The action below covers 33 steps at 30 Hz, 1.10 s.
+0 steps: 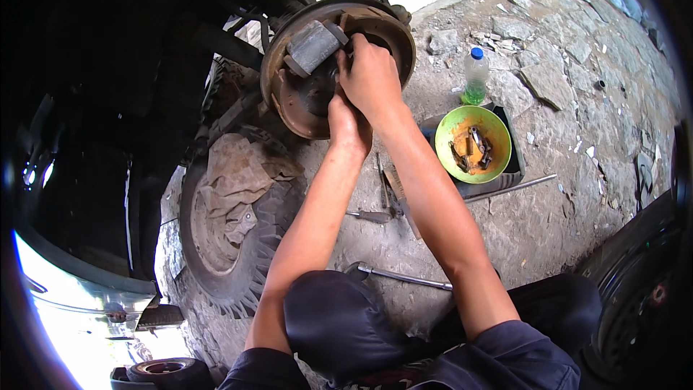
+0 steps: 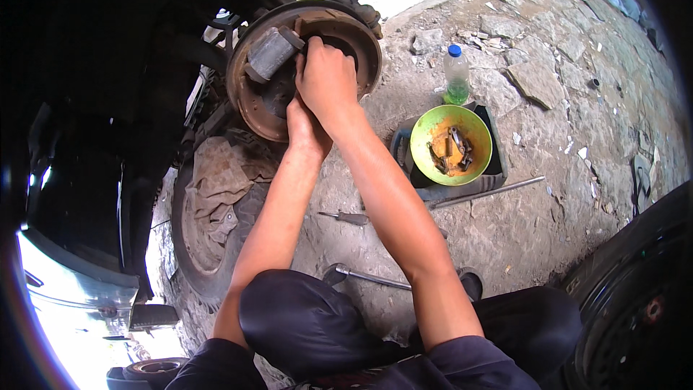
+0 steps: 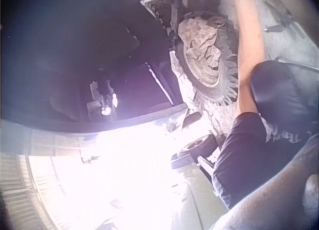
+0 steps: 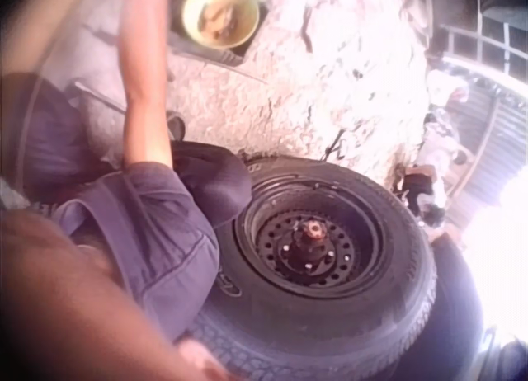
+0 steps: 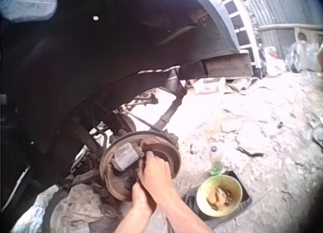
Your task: The person installs a wheel hub and a metal sleeve onto an axle spindle, then places small components from a bowl into the brake backing plate assembly by hand.
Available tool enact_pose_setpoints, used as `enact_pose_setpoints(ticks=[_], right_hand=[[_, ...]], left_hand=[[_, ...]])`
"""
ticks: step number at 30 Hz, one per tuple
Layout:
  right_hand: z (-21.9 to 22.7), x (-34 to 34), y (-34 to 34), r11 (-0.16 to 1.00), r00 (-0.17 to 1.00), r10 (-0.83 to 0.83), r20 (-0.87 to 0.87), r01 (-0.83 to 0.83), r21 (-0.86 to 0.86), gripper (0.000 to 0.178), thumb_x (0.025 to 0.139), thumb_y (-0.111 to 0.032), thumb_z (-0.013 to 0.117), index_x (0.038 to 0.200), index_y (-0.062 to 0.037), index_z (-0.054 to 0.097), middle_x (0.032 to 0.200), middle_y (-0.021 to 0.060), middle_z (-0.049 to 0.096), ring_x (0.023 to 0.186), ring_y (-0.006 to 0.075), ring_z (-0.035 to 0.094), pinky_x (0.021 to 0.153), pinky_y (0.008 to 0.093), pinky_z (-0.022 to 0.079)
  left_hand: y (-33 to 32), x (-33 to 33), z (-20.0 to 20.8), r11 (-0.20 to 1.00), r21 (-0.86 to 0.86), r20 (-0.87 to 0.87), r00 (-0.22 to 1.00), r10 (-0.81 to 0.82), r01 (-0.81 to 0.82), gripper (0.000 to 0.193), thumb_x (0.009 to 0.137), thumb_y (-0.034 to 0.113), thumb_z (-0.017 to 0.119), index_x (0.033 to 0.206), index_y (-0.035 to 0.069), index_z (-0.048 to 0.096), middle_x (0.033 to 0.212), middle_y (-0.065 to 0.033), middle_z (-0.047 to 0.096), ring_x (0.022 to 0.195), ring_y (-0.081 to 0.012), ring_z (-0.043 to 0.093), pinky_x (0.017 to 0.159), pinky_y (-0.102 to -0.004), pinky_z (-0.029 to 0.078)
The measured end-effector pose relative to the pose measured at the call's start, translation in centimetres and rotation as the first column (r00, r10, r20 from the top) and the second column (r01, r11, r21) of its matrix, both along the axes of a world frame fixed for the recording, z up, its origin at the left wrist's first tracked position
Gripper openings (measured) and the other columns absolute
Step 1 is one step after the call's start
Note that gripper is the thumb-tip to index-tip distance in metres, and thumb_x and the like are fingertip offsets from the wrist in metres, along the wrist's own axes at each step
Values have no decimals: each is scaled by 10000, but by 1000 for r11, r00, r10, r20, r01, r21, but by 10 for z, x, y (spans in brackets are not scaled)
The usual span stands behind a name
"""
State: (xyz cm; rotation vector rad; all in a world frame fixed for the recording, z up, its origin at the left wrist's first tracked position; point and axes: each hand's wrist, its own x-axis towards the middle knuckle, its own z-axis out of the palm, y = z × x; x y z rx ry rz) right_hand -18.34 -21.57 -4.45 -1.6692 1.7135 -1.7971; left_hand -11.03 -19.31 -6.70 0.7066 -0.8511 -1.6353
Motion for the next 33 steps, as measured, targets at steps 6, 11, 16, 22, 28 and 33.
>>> enact_pose_setpoints(ticks=[6,11,16,22,28,33], right_hand=[[3,1,-1,996,1000,28,-10,-27,81,243,915,-198,623,859,38,634,779,267,669,786,449,661,741,513,530],[4,-3,-2,993,999,44,-11,-43,112,263,918,-214,621,843,37,638,799,271,675,799,450,665,746,512,532],[8,1,2,978,998,51,25,-55,199,244,906,-214,632,897,30,641,824,274,677,829,460,660,759,521,530],[6,-1,3,992,996,46,70,-53,110,231,899,-206,634,931,22,659,837,270,682,833,458,663,763,521,533],[5,0,0,992,999,40,34,-43,119,228,914,-208,605,920,13,663,805,259,684,782,445,674,752,515,542],[7,0,-1,985,996,69,47,-76,156,240,919,-210,592,901,18,661,802,261,686,774,443,680,748,516,549]], left_hand=[[4,1,6,999,40,45,999,4,-6,492,1083,373,294,1478,98,394,1449,-64,489,1311,-187,490,1067,-344,410],[0,-3,4,999,36,52,998,22,-24,485,1051,305,304,1470,74,388,1400,-90,519,1266,-228,527,1054,-379,437],[-3,5,-2,1000,22,65,998,21,-23,484,1053,312,306,1464,71,395,1396,-94,521,1258,-233,531,1052,-379,438],[-2,2,-2,1000,27,37,999,12,-13,478,1054,319,312,1453,74,406,1387,-96,525,1251,-235,533,1046,-377,441],[-6,2,-7,1000,-2,18,1000,-1,1,475,1051,319,307,1441,68,411,1378,-94,523,1251,-236,531,1043,-382,441],[-6,5,-7,1000,17,17,1000,10,-10,476,1051,320,301,1442,71,412,1384,-96,521,1257,-233,528,1043,-382,438]])
